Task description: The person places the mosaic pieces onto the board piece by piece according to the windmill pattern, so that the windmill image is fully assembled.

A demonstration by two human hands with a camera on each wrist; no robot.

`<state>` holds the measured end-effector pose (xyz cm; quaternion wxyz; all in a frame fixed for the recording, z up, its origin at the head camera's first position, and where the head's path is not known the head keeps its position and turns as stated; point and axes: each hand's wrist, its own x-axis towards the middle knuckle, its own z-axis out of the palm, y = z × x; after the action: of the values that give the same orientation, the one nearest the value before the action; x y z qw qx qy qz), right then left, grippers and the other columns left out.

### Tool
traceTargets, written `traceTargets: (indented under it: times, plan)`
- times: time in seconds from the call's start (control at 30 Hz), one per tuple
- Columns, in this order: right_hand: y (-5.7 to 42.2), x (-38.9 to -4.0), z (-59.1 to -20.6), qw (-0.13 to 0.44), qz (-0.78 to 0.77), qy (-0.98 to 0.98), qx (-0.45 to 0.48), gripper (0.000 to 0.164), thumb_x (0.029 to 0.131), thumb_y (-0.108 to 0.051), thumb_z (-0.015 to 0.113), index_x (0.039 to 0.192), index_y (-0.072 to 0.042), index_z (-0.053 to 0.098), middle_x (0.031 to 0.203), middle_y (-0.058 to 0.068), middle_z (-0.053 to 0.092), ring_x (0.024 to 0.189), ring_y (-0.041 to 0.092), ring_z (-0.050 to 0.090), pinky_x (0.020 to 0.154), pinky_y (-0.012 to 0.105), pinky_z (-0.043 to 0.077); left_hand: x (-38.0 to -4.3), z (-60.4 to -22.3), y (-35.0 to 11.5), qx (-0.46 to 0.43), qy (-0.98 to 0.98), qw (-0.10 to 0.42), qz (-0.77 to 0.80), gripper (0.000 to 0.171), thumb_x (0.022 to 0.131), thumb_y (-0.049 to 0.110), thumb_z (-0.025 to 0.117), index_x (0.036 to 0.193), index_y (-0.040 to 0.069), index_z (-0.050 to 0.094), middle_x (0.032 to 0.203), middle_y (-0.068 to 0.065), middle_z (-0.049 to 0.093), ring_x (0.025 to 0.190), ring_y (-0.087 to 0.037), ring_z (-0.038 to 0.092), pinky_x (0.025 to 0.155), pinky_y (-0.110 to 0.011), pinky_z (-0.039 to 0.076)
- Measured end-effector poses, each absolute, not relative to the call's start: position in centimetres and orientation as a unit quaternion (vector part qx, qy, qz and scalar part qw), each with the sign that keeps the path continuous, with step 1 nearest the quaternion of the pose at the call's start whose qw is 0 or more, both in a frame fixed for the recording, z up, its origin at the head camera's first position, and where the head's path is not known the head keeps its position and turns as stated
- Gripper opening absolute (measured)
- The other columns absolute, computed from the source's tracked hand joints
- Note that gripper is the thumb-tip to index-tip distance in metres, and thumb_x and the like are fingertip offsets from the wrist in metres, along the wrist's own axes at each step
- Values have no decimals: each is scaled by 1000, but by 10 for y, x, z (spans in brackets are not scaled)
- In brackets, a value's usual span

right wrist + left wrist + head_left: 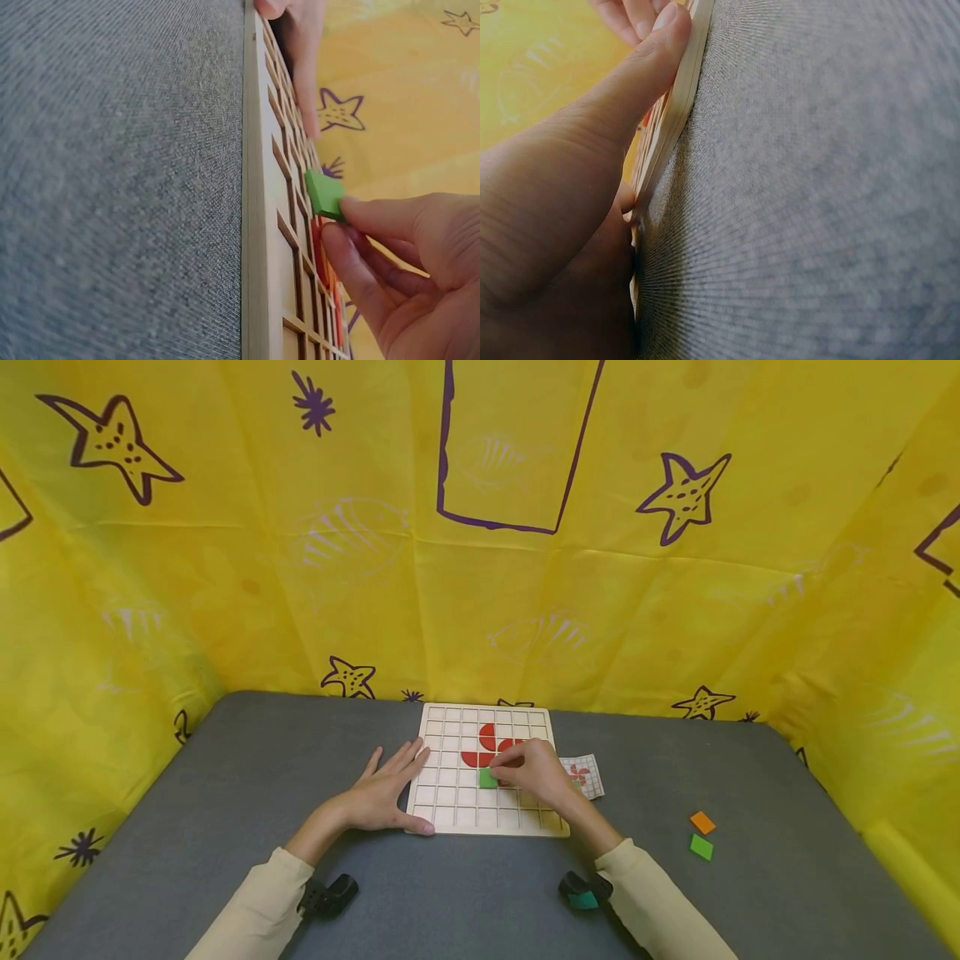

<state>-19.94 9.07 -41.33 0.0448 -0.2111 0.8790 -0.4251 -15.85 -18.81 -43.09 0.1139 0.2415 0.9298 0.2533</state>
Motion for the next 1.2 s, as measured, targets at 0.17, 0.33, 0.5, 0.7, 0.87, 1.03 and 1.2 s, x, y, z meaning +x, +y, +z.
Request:
traceTargets:
  times: [0.17, 0.33, 0.5, 0.7, 0.87, 1.03, 1.2]
  plan:
    - [89, -200, -413, 56, -422, 881, -205, 4, 84, -11, 78, 85, -8, 79, 74, -2, 72, 66, 9, 64, 64, 25, 51, -158, -431, -188, 240, 929, 115, 257, 118, 75, 62, 75, 156, 2, 14, 164, -17, 5, 150, -37, 3, 112, -63, -8]
    - [84, -201, -410, 56, -391, 893, -217, 3, 84, -9, 77, 86, -7, 79, 78, -2, 72, 69, 8, 62, 65, 25, 51, -157, -429, -187, 236, 929, 119, 259, 118, 75, 61, 75, 156, 2, 14, 163, -17, 5, 149, -37, 2, 112, -63, -9]
    - [82, -201, -408, 54, -367, 899, -231, 5, 83, -7, 77, 88, -7, 79, 81, -1, 72, 72, 7, 63, 67, 26, 52, -157, -429, -187, 235, 929, 119, 260, 118, 75, 61, 76, 156, 1, 14, 163, -17, 5, 149, -38, 2, 112, -63, -9]
    - [85, -202, -408, 55, -358, 898, -251, 8, 82, -5, 78, 89, -7, 79, 82, -2, 70, 70, 9, 58, 65, 25, 49, -156, -429, -187, 241, 929, 111, 259, 117, 75, 60, 76, 156, 0, 16, 163, -18, 7, 149, -39, 4, 112, -64, -7]
    - [91, -202, -404, 58, -347, 896, -270, 9, 83, -5, 77, 91, -8, 78, 84, -3, 70, 74, 9, 60, 68, 24, 49, -156, -428, -188, 242, 927, 110, 263, 117, 74, 60, 76, 156, 0, 16, 163, -19, 7, 149, -39, 4, 112, -64, -8]
    - [106, -205, -399, 64, -348, 891, -283, 9, 86, -5, 74, 94, -8, 77, 86, -1, 72, 76, 11, 62, 68, 25, 51, -156, -429, -188, 240, 928, 111, 262, 118, 75, 61, 76, 156, 1, 16, 163, -17, 6, 149, -38, 3, 112, -64, -8]
    - [124, -205, -390, 57, -338, 897, -279, 11, 88, -6, 72, 98, -6, 77, 91, -1, 72, 79, 13, 63, 71, 27, 52, -156, -430, -188, 242, 928, 110, 260, 118, 74, 62, 75, 156, 1, 16, 163, -17, 7, 149, -38, 4, 112, -64, -8]
